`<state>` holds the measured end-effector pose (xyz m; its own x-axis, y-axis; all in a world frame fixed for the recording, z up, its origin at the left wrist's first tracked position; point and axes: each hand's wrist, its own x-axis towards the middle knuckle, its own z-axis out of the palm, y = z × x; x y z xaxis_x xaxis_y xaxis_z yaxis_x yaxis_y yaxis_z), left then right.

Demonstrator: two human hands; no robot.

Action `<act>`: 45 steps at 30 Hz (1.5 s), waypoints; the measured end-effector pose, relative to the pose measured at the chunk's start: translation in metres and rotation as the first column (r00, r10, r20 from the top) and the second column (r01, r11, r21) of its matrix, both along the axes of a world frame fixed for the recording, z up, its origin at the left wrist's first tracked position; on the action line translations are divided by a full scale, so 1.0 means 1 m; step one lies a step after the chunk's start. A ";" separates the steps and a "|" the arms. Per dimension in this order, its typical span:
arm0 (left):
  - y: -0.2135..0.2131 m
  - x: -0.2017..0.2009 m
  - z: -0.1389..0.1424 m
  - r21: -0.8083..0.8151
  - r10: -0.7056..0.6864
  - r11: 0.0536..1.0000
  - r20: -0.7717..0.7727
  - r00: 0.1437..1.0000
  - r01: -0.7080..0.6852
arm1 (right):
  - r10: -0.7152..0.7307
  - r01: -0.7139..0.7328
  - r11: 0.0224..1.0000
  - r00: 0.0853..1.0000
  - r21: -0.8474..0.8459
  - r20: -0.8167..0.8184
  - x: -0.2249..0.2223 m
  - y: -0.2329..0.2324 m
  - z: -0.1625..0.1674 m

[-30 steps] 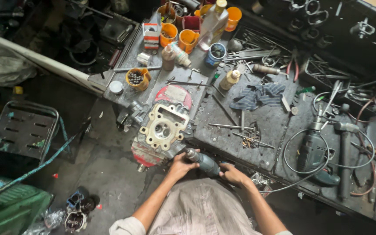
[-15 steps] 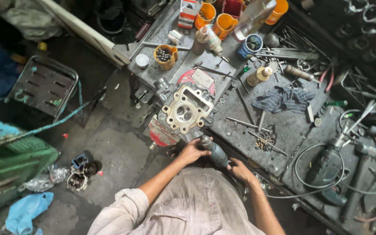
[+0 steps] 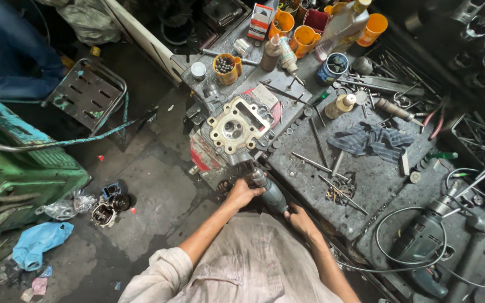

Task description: The person places a metal ring into a cylinder head block clamped in a vise, then uses a power drill to drive a bolt into the block. The person handles the ring by hand and operates the drill with both hands.

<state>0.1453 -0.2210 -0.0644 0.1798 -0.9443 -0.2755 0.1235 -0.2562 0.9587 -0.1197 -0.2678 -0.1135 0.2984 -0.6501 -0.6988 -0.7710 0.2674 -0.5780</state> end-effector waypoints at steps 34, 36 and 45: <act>-0.004 -0.016 0.017 0.022 0.115 0.993 -0.038 0.993 -0.114 | 0.020 -0.022 0.999 0.997 0.025 0.077 0.001 -0.010 0.008; -0.004 -0.015 0.016 0.018 0.102 0.995 -0.079 0.992 -0.101 | 0.031 -0.032 0.999 0.995 0.010 0.099 0.001 -0.010 0.009; -0.004 -0.017 0.014 -0.061 0.191 0.979 -0.054 0.980 -0.194 | 0.028 -0.027 1.000 0.990 -0.012 0.138 0.002 -0.008 0.003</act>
